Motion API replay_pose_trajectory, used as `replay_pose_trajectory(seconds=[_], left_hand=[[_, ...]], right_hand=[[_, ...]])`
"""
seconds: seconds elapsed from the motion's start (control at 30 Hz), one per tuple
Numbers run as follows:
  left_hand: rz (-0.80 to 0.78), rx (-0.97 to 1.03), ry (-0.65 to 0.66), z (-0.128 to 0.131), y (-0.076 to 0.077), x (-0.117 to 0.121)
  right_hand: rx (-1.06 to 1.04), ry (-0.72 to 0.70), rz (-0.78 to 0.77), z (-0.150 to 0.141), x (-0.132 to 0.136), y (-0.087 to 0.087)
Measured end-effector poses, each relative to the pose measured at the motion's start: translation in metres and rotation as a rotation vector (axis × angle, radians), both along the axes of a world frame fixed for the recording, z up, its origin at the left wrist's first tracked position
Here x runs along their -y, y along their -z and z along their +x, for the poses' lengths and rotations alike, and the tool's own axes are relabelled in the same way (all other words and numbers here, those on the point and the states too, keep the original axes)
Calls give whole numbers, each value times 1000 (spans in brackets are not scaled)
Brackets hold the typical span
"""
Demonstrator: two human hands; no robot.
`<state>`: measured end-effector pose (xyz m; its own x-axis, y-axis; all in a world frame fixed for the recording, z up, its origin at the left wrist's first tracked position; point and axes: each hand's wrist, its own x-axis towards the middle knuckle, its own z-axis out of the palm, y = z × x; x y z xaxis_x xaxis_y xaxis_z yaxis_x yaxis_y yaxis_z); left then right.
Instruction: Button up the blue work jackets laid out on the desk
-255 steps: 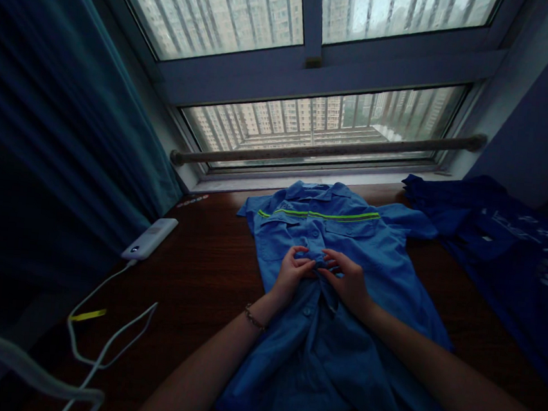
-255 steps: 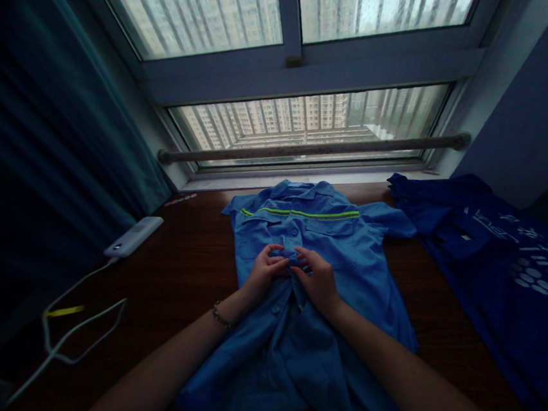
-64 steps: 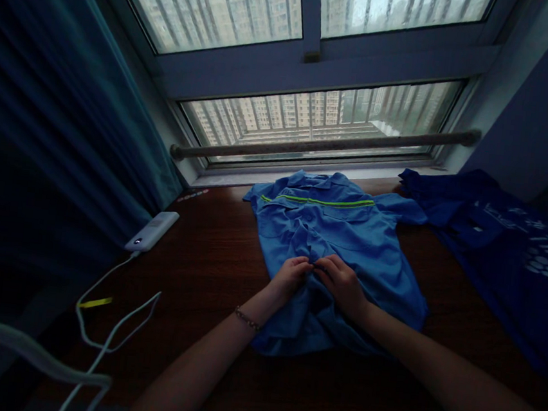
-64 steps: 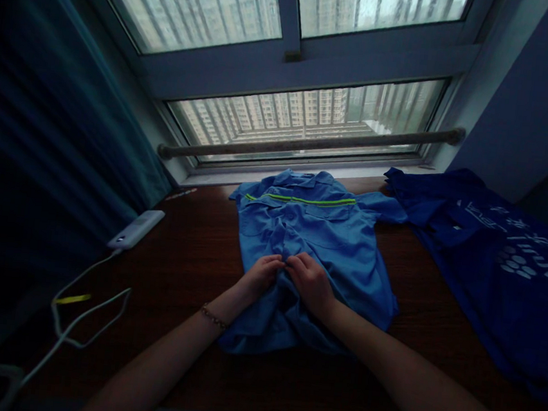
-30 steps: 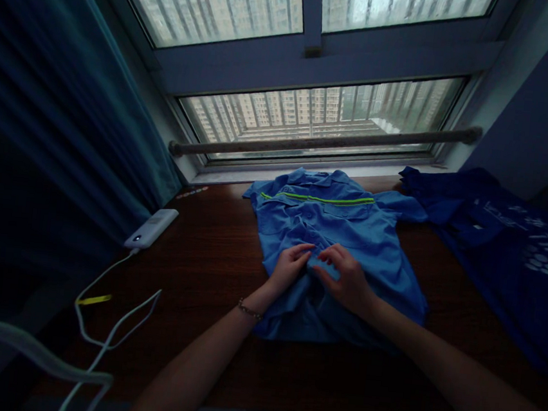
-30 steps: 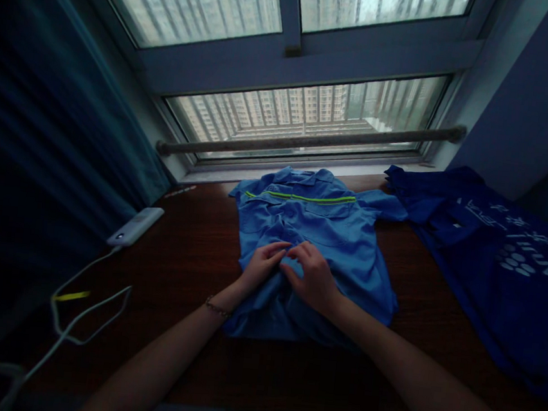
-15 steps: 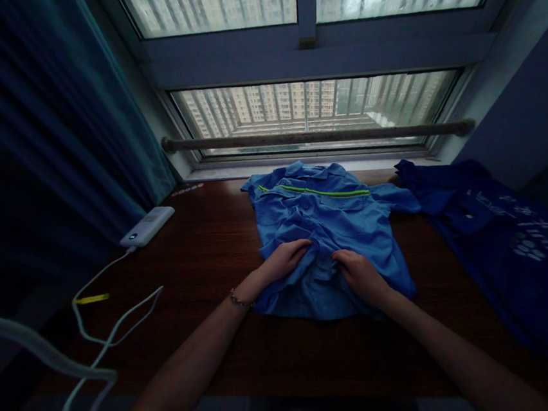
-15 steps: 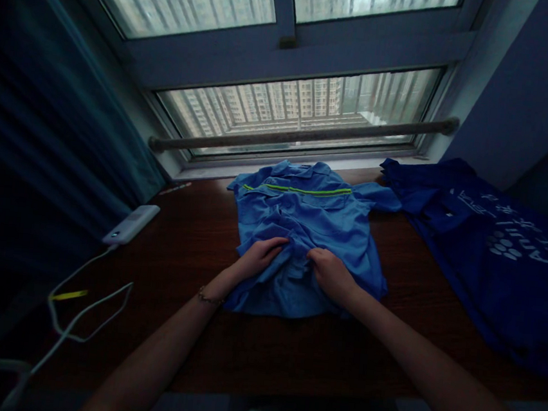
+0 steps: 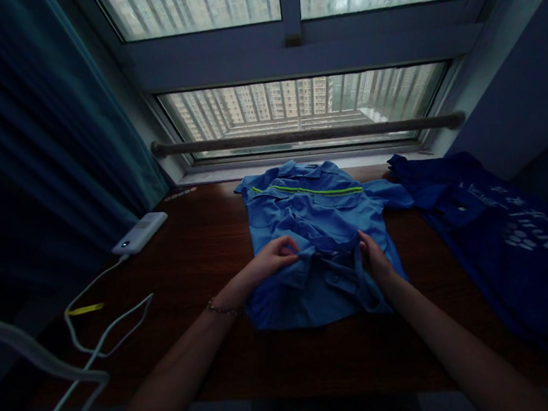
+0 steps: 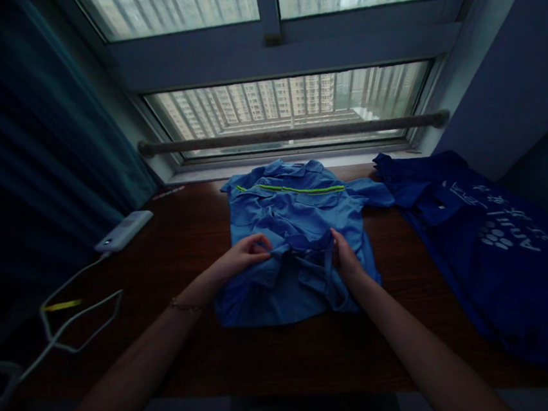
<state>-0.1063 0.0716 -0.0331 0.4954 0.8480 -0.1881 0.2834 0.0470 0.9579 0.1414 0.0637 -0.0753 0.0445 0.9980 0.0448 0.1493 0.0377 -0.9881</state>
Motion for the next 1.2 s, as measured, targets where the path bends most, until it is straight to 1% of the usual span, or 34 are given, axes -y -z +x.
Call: replay_pose_trajectory(seconds=[0.03,0.07,0.13,0.17,0.23,0.33,0.4,0.43,0.47,0.53,0.63,0.7,0.77,0.87,0.93,1.03,1.2], left_hand=[[-28,52,-24,2,7,0],[-6,78,-46,4,14,1],[131,48,-68,7,26,6],[225,3,-71,8,28,8],[440,-127,-54,10,27,15],[807,-390,-20,13,16,26],[976,-557,43,15,8,34],[1021,-618,91,16,6,38],[1040,-663,146,17,4,42],[1017,-714,238,19,4,46],[882,-712,270,20,8,45],[780,-656,278,18,9,41],[700,-593,302,15,9,36],[643,-550,317,13,8,33],[640,-542,292,14,8,35],[659,-545,213,17,10,38],[708,-553,117,20,15,39]], right_hand=[[-9,-2,-23,-1,2,-3],[-14,4,-55,-2,4,-7],[32,40,-91,-3,9,-15],[91,51,-76,-4,12,-19],[271,9,45,-4,17,-28],[585,-157,306,-4,24,-40],[752,-210,450,-4,28,-46],[806,-217,501,-4,30,-49],[840,-228,539,-3,31,-51],[871,-297,566,-1,31,-55],[878,-485,537,4,28,-55],[870,-550,493,7,26,-52],[838,-536,426,8,25,-48],[713,-458,312,7,26,-46],[592,-407,242,4,28,-47],[396,-342,114,-1,29,-48],[-6,-268,-116,-14,34,-40]])
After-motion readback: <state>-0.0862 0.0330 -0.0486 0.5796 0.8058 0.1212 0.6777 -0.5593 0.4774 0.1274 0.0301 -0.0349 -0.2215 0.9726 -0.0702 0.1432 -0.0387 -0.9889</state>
